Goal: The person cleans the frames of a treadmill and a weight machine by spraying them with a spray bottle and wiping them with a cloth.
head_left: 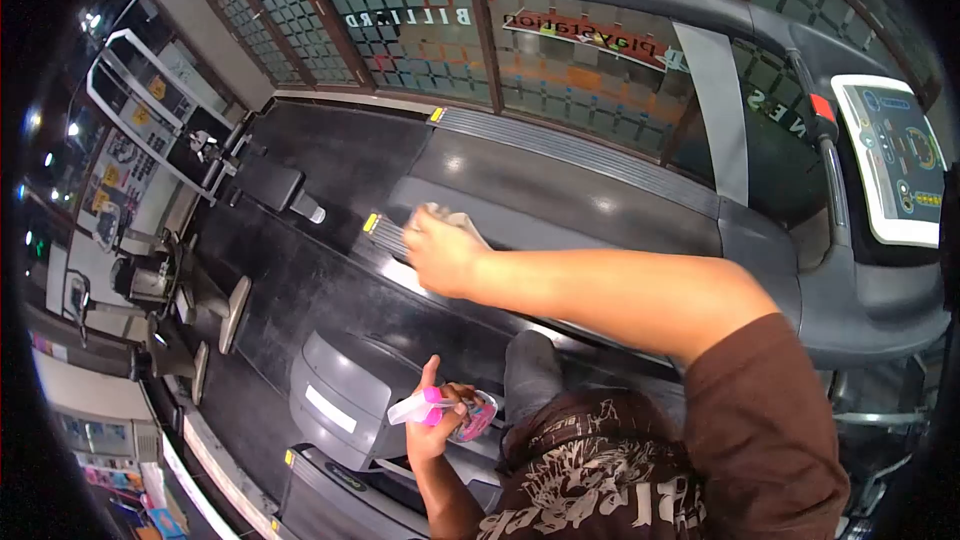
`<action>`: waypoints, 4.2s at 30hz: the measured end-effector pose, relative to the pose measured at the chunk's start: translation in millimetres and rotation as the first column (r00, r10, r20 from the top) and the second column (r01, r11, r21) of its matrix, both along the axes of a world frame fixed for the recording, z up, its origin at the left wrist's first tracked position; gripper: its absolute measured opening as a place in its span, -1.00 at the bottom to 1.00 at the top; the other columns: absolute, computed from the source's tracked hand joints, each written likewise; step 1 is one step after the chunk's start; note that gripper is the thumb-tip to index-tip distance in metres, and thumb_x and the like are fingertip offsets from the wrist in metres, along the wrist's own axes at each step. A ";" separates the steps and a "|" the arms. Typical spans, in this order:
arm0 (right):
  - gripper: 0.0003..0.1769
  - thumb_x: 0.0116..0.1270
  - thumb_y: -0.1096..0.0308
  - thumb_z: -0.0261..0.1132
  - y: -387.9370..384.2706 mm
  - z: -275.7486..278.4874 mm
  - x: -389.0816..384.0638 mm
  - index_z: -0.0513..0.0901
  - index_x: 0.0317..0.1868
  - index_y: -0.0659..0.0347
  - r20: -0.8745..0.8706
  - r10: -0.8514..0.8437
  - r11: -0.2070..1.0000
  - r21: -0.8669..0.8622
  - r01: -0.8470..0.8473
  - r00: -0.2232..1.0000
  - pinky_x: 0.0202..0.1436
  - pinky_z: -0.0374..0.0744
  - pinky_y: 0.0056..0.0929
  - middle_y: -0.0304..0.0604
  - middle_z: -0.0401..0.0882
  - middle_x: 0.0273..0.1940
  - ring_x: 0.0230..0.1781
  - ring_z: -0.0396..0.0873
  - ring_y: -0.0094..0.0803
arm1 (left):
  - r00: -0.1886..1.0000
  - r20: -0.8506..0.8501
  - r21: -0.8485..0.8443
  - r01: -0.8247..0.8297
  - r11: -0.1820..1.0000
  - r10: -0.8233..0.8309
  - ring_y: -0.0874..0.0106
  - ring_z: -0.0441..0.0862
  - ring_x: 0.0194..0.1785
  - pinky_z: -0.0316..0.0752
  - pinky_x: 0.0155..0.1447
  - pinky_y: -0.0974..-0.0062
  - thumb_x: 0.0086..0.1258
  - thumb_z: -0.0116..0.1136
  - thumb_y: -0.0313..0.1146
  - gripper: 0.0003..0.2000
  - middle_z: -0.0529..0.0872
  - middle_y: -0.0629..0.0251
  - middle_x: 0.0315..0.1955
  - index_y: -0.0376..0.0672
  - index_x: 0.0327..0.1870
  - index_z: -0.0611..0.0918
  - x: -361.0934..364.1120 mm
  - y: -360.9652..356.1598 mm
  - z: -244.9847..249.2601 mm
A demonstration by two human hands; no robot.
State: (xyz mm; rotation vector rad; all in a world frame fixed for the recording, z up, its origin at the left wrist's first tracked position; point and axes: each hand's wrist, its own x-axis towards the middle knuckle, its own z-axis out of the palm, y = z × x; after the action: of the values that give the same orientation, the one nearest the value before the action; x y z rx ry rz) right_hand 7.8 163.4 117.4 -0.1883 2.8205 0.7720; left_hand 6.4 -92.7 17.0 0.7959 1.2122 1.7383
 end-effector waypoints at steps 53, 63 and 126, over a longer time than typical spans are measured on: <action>-0.74 0.24 0.13 0.25 -20.9 32.6 98.1 0.84 -0.29 -0.01 0.047 -0.017 1.000 -0.010 0.017 0.999 -0.08 0.37 -0.14 -0.31 0.54 -0.11 0.08 0.37 -0.17 | 0.987 -0.024 -0.014 0.156 0.988 -0.157 0.31 0.75 -0.17 0.60 0.02 0.34 0.16 0.37 -0.63 -0.33 0.76 0.25 -0.31 -0.40 0.37 0.43 -106.6 35.7 26.8; -0.83 0.18 0.25 0.25 -35.6 111.2 297.5 0.81 -0.36 -0.10 0.322 -0.371 0.850 -0.261 0.458 0.871 -0.06 0.40 -0.25 -0.44 0.52 -0.13 0.02 0.41 -0.33 | 0.754 -0.182 0.083 0.652 0.754 -0.631 0.47 0.72 -0.16 0.60 -0.01 0.45 0.30 0.38 -0.48 -0.45 0.81 0.21 -0.26 -0.36 0.32 0.52 -32.6 149.6 73.5; -0.47 0.26 0.05 0.38 110.0 157.9 492.4 0.52 -0.02 0.36 0.040 -0.980 -0.196 -0.361 0.912 -0.195 0.08 0.61 0.01 0.32 0.69 -0.16 -0.06 0.67 0.21 | 0.565 -0.175 0.032 0.822 0.569 -0.806 0.33 0.77 -0.14 0.58 0.27 0.23 0.30 0.28 -0.54 -0.50 0.80 0.13 -0.32 -0.47 0.27 0.49 24.0 220.2 82.4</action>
State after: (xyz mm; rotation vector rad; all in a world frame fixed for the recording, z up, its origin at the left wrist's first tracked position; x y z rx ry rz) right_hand 500.1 273.3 275.3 2.0590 2.0039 -0.1033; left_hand 30.4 127.5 99.4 1.3129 0.6224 0.9609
